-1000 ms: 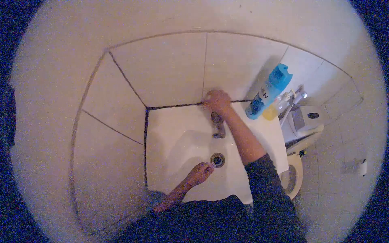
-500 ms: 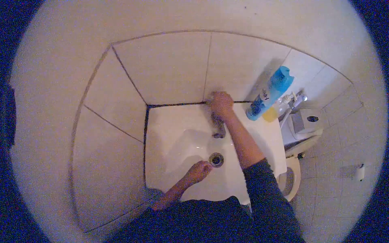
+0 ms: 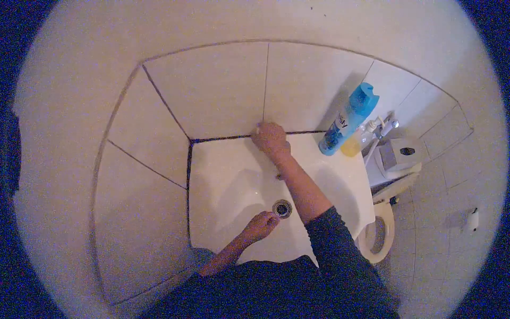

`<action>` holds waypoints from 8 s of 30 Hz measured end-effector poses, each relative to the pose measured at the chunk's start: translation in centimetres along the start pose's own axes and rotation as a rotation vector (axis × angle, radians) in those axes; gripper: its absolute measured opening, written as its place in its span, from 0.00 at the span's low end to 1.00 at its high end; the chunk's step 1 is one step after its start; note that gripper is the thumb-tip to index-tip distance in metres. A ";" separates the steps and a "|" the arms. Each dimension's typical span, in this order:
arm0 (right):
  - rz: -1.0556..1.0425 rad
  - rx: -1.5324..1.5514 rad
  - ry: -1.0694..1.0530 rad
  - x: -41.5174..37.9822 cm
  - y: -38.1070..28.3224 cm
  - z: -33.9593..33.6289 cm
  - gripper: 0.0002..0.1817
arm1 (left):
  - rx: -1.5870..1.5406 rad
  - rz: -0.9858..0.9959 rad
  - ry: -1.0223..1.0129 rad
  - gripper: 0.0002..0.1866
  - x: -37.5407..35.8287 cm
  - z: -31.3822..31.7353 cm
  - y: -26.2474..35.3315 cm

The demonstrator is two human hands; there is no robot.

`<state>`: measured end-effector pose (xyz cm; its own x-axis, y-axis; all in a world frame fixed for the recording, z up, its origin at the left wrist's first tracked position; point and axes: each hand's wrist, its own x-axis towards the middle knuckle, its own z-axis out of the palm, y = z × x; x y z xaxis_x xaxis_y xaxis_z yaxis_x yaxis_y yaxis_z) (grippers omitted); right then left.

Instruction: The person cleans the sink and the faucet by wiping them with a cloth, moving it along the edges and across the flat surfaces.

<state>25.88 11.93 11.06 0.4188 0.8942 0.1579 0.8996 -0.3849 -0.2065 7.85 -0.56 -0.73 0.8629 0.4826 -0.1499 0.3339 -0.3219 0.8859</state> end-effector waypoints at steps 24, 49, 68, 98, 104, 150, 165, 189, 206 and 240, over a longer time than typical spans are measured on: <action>-0.008 0.007 -0.140 0.7 -1.5 1.0 0.22 | 0.009 -0.031 -0.025 0.14 -0.1 -0.1 0.4; -0.055 -0.044 -0.298 1.3 2.7 -2.8 0.19 | 0.002 0.003 -0.001 0.13 -0.5 -0.7 0.5; -0.429 -0.303 -0.330 1.8 2.5 -3.1 0.17 | 0.001 0.064 0.056 0.13 -0.3 -0.6 0.3; -0.350 -0.352 -0.327 0.8 1.5 -2.3 0.20 | 0.005 0.009 0.000 0.13 -0.2 0.0 0.5; -0.106 0.014 -0.279 1.3 1.9 -2.4 0.20 | -0.038 0.025 0.002 0.14 -0.4 0.1 0.1; 0.023 -0.084 -0.085 -0.6 -3.7 1.0 0.19 | -0.006 -0.045 -0.058 0.14 -0.6 -0.4 1.1; 0.087 -0.204 -0.084 -0.2 -2.6 0.9 0.16 | -0.005 0.011 -0.029 0.14 -0.5 0.6 0.7; -0.051 -0.331 -0.002 -1.7 -1.1 -0.4 0.18 | -0.015 -0.015 -0.028 0.14 -0.5 0.0 0.7; 0.035 -0.271 -0.066 -1.7 -2.0 1.9 0.21 | -0.007 0.002 -0.081 0.14 -0.2 0.5 0.6; -0.179 -0.204 0.157 -7.1 -1.9 3.0 0.24 | 0.001 -0.026 -0.070 0.15 0.0 0.2 -0.5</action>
<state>20.83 6.94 7.43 0.2511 0.9119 0.3247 0.9604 -0.2765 0.0337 7.76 -0.52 -1.25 0.8784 0.4328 -0.2028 0.3567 -0.3111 0.8809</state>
